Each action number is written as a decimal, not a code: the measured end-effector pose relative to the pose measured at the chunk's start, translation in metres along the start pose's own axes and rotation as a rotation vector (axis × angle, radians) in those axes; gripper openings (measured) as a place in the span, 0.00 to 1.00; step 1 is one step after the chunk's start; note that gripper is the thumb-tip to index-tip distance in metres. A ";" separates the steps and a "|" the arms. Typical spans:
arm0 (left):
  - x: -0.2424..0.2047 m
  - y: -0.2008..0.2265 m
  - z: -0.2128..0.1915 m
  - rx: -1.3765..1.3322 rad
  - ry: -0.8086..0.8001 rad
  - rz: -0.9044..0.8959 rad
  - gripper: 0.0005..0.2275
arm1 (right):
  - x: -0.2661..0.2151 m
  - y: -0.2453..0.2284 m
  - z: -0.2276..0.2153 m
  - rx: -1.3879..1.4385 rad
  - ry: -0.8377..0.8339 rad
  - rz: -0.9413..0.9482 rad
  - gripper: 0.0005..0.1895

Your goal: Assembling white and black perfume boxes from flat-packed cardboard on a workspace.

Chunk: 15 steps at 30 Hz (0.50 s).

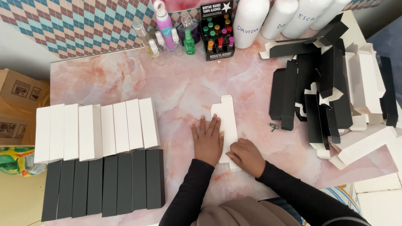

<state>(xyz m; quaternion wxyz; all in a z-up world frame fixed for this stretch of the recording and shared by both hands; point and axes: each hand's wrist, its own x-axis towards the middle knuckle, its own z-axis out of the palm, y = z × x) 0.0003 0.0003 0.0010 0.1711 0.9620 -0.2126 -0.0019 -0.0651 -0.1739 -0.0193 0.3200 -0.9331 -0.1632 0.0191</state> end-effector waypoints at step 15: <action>0.000 0.005 -0.022 -0.078 -0.063 0.033 0.23 | 0.020 0.029 -0.016 0.174 0.238 0.203 0.09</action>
